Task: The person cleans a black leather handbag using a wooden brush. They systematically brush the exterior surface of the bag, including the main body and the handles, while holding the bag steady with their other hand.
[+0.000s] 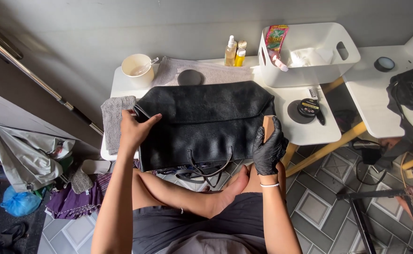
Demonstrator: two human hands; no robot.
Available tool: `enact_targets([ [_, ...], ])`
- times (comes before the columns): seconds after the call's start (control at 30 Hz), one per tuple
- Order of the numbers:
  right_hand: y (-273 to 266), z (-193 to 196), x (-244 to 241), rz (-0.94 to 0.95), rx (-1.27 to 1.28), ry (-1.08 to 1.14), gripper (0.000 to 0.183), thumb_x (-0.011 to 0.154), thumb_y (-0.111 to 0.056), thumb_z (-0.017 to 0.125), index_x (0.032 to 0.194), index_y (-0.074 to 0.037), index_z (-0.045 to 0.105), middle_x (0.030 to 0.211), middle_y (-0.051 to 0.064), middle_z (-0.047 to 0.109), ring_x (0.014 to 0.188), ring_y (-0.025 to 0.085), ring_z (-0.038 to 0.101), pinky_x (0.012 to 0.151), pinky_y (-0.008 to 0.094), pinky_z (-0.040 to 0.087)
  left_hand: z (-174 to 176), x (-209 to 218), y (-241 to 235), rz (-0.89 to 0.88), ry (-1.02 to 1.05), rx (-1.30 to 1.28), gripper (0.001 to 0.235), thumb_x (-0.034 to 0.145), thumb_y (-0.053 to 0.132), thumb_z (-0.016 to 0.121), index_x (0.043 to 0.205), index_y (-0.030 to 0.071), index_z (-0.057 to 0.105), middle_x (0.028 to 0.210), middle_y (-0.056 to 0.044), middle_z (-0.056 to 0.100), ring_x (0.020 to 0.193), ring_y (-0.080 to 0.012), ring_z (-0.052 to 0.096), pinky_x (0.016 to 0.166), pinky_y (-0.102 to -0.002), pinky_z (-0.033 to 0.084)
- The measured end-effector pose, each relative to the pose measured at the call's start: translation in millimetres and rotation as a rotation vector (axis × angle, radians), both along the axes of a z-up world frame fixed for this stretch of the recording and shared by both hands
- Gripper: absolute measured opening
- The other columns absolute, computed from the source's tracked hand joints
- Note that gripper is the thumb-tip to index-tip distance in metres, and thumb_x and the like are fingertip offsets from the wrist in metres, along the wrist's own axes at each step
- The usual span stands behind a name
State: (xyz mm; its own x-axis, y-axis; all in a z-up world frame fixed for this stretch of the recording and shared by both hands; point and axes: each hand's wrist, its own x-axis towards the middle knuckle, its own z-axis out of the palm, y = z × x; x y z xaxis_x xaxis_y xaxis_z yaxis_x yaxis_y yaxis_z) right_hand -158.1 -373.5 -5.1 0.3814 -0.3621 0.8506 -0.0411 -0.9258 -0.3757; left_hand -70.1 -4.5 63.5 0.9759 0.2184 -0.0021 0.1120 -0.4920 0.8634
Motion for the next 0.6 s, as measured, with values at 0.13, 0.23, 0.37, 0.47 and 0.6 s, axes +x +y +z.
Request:
enact_targets([
  [0.13, -4.6, -14.6, 1.4, 0.004, 0.039, -0.027, 0.049, 0.108, -0.039, 0.057, 0.146, -0.008, 0.057, 0.104, 0.019, 0.069, 0.088, 0.039, 0.068, 0.082, 0.045, 0.054, 16.8, -16.2, -2.4, -0.004, -0.046, -0.381, 0.066, 0.065, 0.022, 0.103, 0.106, -0.007, 0.059, 0.08, -0.017, 0.07, 0.067, -0.0245, 0.072, 0.059, -0.039, 0.062],
  [0.23, 3.3, 12.0, 0.2, 0.001, 0.005, -0.043, 0.047, 0.11, -0.036, 0.052, 0.149, -0.009, 0.058, 0.108, 0.017, 0.069, 0.09, 0.039, 0.069, 0.083, 0.043, 0.055, 38.6, -43.2, -16.6, 0.02, -0.103, -0.487, 0.041, 0.068, 0.014, 0.098, 0.09, 0.0, 0.067, 0.071, -0.01, 0.067, 0.062, -0.0173, 0.07, 0.054, -0.032, 0.061],
  [0.37, 40.1, 92.6, -27.3, 0.213, 0.176, -0.002, 0.041, 0.104, -0.026, 0.066, 0.143, -0.015, 0.061, 0.115, 0.014, 0.072, 0.104, 0.04, 0.069, 0.089, 0.046, 0.055, 92.3, -90.9, -48.0, -0.016, -0.262, -0.465, 0.035, 0.071, 0.006, 0.095, 0.092, 0.003, 0.068, 0.075, -0.008, 0.068, 0.072, -0.013, 0.063, 0.061, -0.028, 0.056],
  [0.47, 63.0, 151.5, -60.6, 0.433, 0.238, 0.193, 0.043, 0.089, -0.033, 0.08, 0.128, -0.02, 0.068, 0.114, 0.008, 0.072, 0.111, 0.036, 0.068, 0.096, 0.044, 0.054, 119.0, -129.4, -71.3, -0.033, -0.322, -0.447, 0.033, 0.072, 0.005, 0.095, 0.088, 0.003, 0.066, 0.069, -0.007, 0.065, 0.067, -0.0102, 0.06, 0.058, -0.024, 0.051],
  [0.6, 103.1, 239.6, -117.6, 0.712, 0.19, 0.561, 0.057, 0.067, -0.023, 0.087, 0.118, -0.012, 0.065, 0.111, -0.002, 0.074, 0.08, 0.019, 0.073, 0.066, 0.029, 0.054, 137.6, -173.4, -82.6, -0.129, -0.416, -0.475, 0.021, 0.084, -0.001, 0.078, 0.095, 0.001, 0.06, 0.082, -0.003, 0.065, 0.072, -0.0095, 0.056, 0.071, -0.021, 0.047],
])
